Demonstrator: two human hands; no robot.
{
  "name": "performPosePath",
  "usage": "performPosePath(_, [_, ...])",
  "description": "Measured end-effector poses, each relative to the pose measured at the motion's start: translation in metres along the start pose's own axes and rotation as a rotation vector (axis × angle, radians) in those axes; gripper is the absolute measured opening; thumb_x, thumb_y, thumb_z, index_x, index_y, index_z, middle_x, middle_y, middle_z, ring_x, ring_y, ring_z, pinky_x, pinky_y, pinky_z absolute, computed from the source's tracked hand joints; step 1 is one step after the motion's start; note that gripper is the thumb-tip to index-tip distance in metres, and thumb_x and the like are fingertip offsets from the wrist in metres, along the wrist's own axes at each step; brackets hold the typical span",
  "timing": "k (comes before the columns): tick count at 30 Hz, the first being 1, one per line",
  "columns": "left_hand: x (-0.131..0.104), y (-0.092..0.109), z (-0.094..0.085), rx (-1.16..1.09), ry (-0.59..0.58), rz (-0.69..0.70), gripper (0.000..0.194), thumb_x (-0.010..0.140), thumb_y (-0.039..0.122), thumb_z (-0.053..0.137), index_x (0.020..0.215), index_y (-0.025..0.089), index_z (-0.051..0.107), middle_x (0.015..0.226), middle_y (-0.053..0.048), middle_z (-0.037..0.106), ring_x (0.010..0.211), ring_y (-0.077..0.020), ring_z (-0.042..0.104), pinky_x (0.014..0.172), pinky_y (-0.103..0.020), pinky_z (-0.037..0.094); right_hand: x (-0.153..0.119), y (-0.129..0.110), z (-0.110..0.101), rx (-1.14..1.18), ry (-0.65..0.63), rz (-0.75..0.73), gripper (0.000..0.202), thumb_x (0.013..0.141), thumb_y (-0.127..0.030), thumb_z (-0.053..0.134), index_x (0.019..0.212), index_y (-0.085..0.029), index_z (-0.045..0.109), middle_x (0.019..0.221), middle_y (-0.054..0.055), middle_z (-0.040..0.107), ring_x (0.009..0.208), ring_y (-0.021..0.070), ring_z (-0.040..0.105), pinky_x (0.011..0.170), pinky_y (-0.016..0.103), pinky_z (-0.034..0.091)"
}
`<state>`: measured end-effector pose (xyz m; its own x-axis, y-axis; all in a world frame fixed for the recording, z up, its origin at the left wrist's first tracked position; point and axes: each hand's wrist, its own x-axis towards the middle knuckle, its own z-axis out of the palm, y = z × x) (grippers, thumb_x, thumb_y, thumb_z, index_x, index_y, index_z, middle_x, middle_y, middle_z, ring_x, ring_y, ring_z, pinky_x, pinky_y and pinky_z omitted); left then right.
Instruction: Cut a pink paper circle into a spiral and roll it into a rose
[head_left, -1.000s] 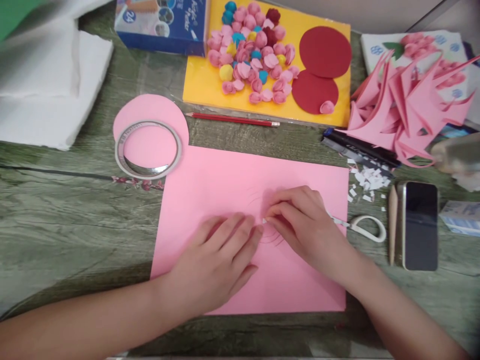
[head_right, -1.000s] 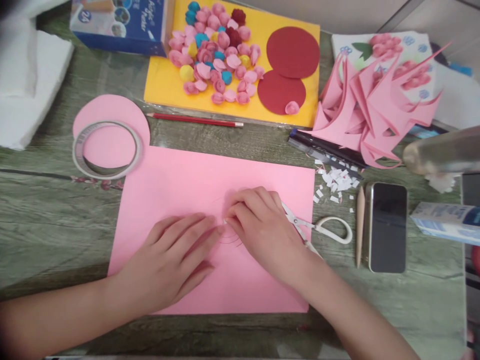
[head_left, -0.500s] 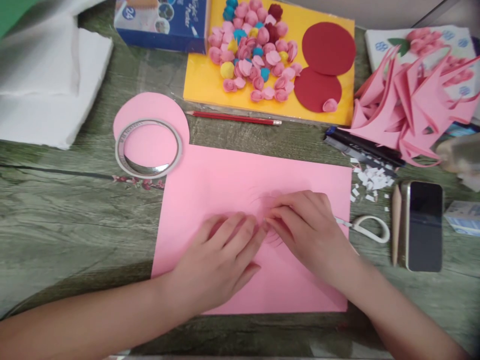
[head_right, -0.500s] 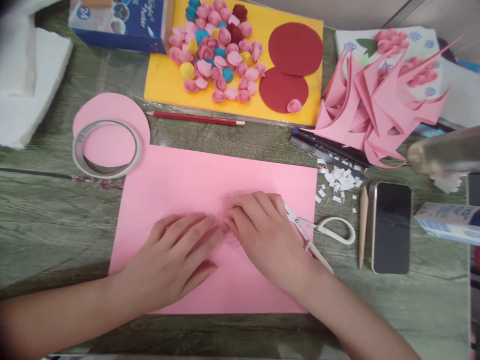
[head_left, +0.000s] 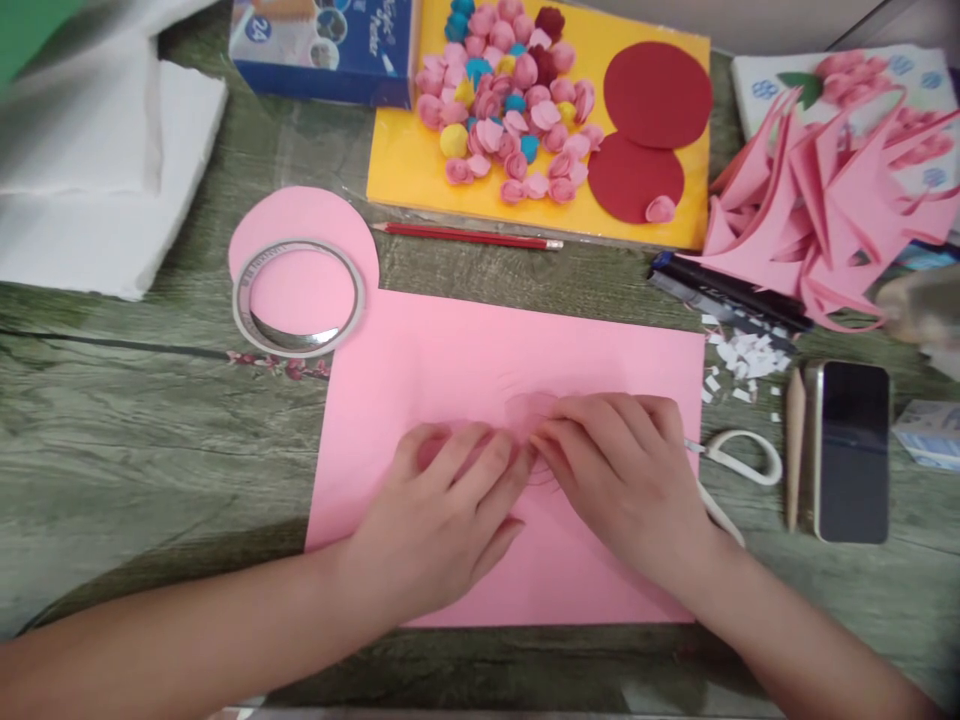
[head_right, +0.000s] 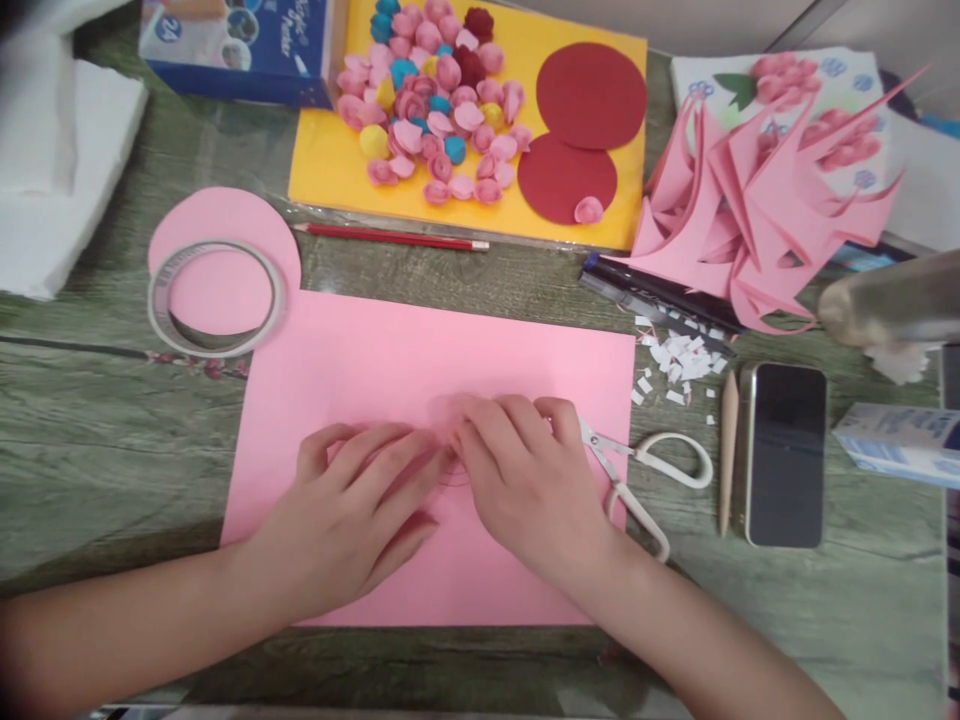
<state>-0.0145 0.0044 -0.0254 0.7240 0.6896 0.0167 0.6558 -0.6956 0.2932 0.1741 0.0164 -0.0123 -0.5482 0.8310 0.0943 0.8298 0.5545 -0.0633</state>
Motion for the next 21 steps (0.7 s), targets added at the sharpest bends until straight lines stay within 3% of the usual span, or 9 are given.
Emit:
performPosePath(2, [0.001, 0.0, 0.0, 0.005, 0.006, -0.008, 0.039, 0.089, 0.036, 0.039, 0.121, 0.017, 0.051, 0.119, -0.006, 0.058, 0.106, -0.0241, 0.045, 0.083, -0.046, 0.031, 0.001, 0.002, -0.001, -0.024, 0.044, 0.068, 0.005, 0.084, -0.02, 0.055, 0.081, -0.018, 0.057, 0.089, 0.005, 0.064, 0.077, 0.0201, 0.054, 0.067, 0.036, 0.032])
performPosePath(7, [0.0, 0.001, -0.001, 0.028, 0.016, -0.001, 0.038, 0.089, 0.035, 0.039, 0.121, 0.017, 0.051, 0.118, -0.005, 0.058, 0.104, -0.0235, 0.047, 0.08, -0.046, 0.032, 0.004, 0.012, 0.0, 0.027, 0.078, 0.243, 0.021, 0.081, -0.038, 0.059, 0.082, -0.017, 0.054, 0.095, 0.011, 0.057, 0.087, 0.0249, 0.055, 0.065, 0.037, 0.034])
performPosePath(13, [0.0, 0.0, -0.001, 0.071, 0.023, 0.021, 0.038, 0.09, 0.036, 0.038, 0.121, 0.018, 0.051, 0.119, -0.004, 0.058, 0.103, -0.0232, 0.047, 0.077, -0.045, 0.032, 0.005, 0.012, 0.008, 0.243, -0.007, 0.372, 0.026, 0.073, -0.032, 0.068, 0.082, -0.02, 0.047, 0.092, 0.007, 0.053, 0.088, 0.0255, 0.052, 0.07, 0.037, 0.039])
performPosePath(18, [-0.002, 0.0, -0.003, 0.079, 0.013, 0.029, 0.04, 0.09, 0.039, 0.036, 0.122, 0.02, 0.051, 0.121, -0.004, 0.057, 0.103, -0.0239, 0.047, 0.076, -0.045, 0.031, 0.007, 0.014, 0.009, 0.377, -0.043, 0.38, 0.015, 0.08, -0.027, 0.059, 0.082, -0.021, 0.045, 0.089, 0.005, 0.053, 0.086, 0.0228, 0.05, 0.074, 0.037, 0.038])
performPosePath(21, [-0.002, 0.0, -0.003, 0.068, 0.001, 0.03, 0.04, 0.09, 0.039, 0.035, 0.122, 0.02, 0.051, 0.121, -0.005, 0.057, 0.104, -0.0245, 0.046, 0.076, -0.045, 0.03, 0.007, 0.015, 0.008, 0.414, -0.055, 0.379, 0.019, 0.079, -0.031, 0.061, 0.082, -0.021, 0.045, 0.089, 0.004, 0.053, 0.087, 0.022, 0.05, 0.075, 0.037, 0.037])
